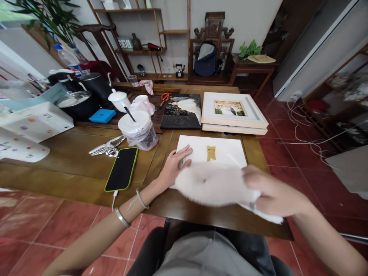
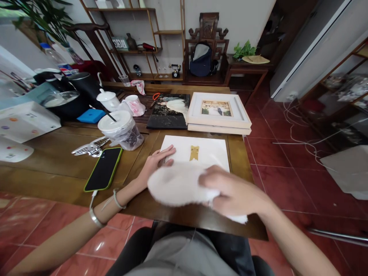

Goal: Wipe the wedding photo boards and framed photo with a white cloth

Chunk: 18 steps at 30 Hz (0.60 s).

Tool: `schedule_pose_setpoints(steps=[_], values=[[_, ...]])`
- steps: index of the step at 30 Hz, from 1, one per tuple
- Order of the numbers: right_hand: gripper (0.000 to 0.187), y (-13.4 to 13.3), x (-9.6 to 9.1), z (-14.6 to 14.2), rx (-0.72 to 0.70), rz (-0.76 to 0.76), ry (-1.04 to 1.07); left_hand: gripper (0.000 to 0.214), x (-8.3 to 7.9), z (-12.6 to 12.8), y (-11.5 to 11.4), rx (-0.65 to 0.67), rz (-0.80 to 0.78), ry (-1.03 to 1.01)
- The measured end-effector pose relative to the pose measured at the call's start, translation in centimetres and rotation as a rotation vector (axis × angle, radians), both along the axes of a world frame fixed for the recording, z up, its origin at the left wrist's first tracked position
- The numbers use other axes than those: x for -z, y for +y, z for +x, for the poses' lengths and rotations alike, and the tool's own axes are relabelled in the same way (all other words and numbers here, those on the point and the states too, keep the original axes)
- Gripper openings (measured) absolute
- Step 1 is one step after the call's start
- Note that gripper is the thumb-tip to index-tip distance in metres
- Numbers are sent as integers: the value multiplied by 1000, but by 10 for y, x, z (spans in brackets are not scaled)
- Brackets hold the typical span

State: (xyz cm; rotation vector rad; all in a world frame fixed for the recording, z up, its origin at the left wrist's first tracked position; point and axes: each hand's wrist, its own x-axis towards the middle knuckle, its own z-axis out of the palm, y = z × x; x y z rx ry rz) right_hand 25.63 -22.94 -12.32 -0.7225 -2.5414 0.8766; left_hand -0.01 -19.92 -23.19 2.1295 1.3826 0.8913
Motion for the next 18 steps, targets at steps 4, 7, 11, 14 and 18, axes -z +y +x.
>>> schedule_pose_setpoints(steps=[4, 7, 11, 14, 18], values=[[28, 21, -6, 6, 561, 282, 313, 35, 3, 2, 0, -16, 27, 19], [22, 39, -4, -7, 639, 505, 220, 36, 4, 3, 0, -11, 31, 11], [28, 67, 11, -45, 200, 612, -177, 30, 5, 3, 1, -28, 47, 33], [36, 86, 29, -75, 0, 654, -396, 19, 4, 3, 1, -48, 81, 49], [40, 93, 45, -93, 14, 622, -568, 18, 2, 3, 0, -52, 98, 48]])
